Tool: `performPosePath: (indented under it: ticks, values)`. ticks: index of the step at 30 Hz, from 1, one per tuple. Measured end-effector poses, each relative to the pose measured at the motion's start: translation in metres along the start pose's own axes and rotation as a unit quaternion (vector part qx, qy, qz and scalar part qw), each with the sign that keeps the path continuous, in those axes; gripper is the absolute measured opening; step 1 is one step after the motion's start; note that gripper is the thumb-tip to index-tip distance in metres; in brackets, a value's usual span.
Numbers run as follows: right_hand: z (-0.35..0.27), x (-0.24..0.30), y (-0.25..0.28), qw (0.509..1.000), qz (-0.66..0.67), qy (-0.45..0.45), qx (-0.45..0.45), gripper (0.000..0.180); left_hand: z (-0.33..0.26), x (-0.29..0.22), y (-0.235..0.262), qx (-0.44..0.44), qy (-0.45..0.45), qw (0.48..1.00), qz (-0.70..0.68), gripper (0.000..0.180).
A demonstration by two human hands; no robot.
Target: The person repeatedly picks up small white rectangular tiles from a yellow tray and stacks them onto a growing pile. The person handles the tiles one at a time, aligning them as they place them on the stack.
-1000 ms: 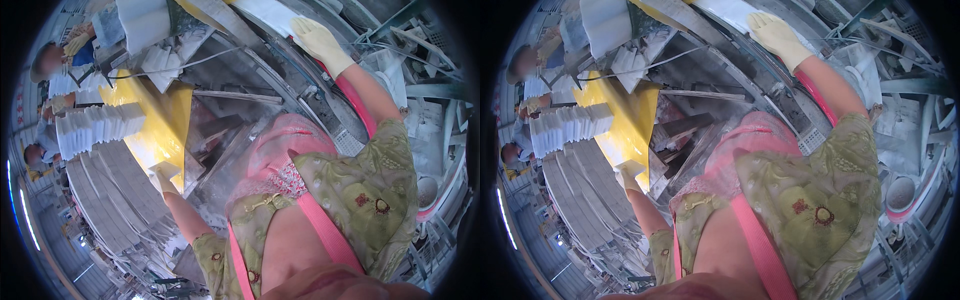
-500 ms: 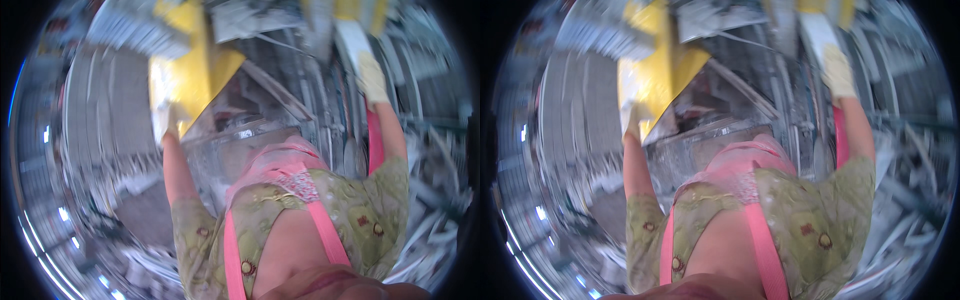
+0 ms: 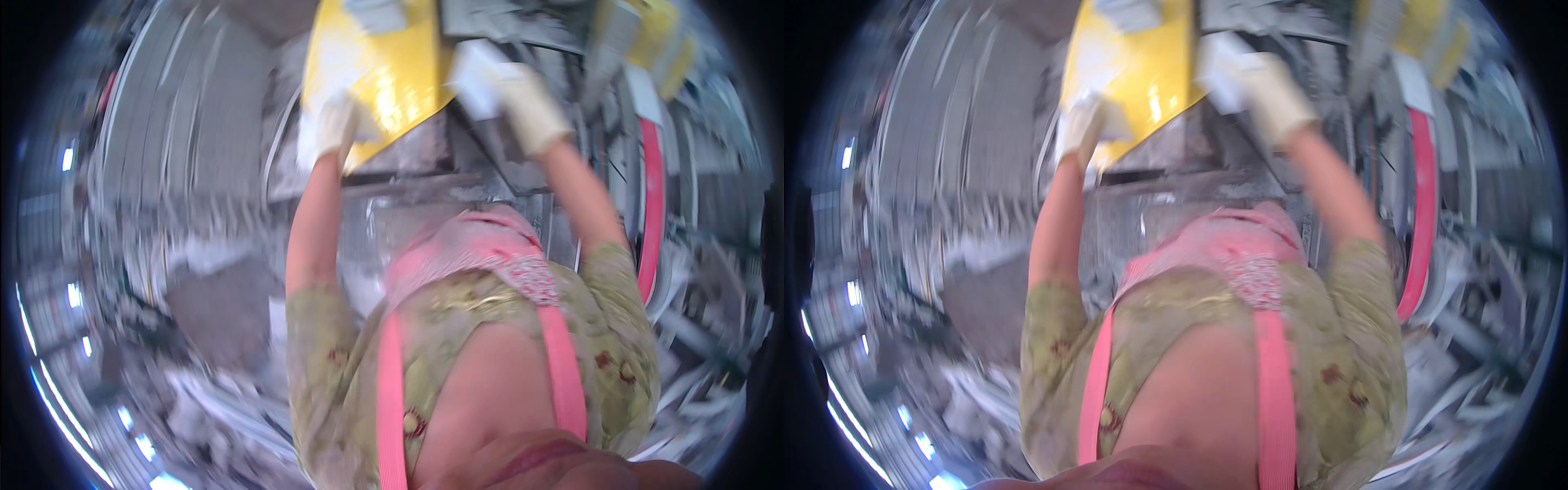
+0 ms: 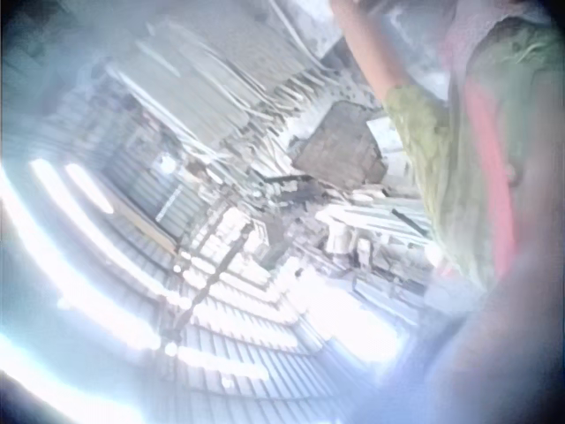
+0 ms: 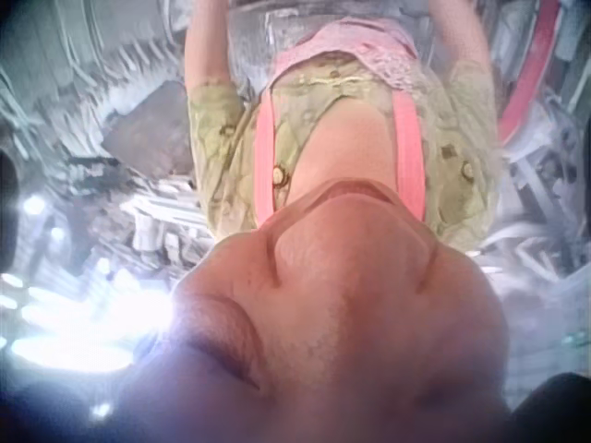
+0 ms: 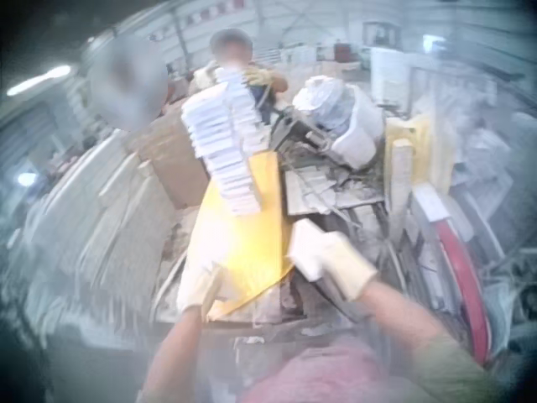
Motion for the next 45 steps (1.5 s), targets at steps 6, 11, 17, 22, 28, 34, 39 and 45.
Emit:
performPosePath:
  ticks: [6, 11, 17, 22, 28, 34, 39, 45]
  values:
    - [0.001, -0.025, -0.185, 0.987, -0.129, -0.041, -0.082, 0.044, -0.013, 0.024, -0.01, 0.055, 0.354, 0.873, -0.331, 0.04]
    - [-0.008, -0.038, -0.205, 0.999, 0.034, -0.01, 0.029, 0.077, -0.013, 0.002, 0.016, 0.101, 0.469, 0.761, -0.437, 0.074]
    - [-0.004, -0.052, -0.196, 0.936, -0.247, 0.136, 0.208, 0.097, -0.008, -0.033, 0.036, -0.018, 0.406, 0.851, -0.333, 0.08]
    - [0.023, -0.07, -0.036, 0.953, -0.174, 0.242, 0.042, 0.056, -0.008, -0.042, 0.033, -0.04, 0.47, 0.824, -0.315, 0.072]
    - [0.06, -0.088, 0.31, 0.817, -0.302, 0.197, -0.45, 0.03, -0.007, -0.056, 0.038, -0.044, 0.521, 0.785, -0.333, 0.073]
    - [0.121, -0.11, 0.411, 0.745, -0.581, -0.028, -0.326, 0.065, -0.009, -0.052, 0.03, -0.045, 0.527, 0.77, -0.357, 0.068]
    - [0.108, -0.119, 0.391, 0.64, -0.633, 0.197, -0.389, 0.057, -0.013, -0.026, 0.015, -0.058, 0.516, 0.773, -0.364, 0.07]
    - [0.014, -0.117, 0.384, 0.656, -0.669, 0.116, -0.33, 0.057, -0.014, -0.015, 0.007, -0.088, 0.516, 0.766, -0.373, 0.07]
Point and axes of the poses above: each hand's wrist, its own z-axis towards the middle knuckle, its own y-axis out of the back of the hand, x = y × z, the point moved 7 cm from there along z, towards the middle knuckle, and after that the axes turned 15 degrees about -x, right-handed, at the moved point
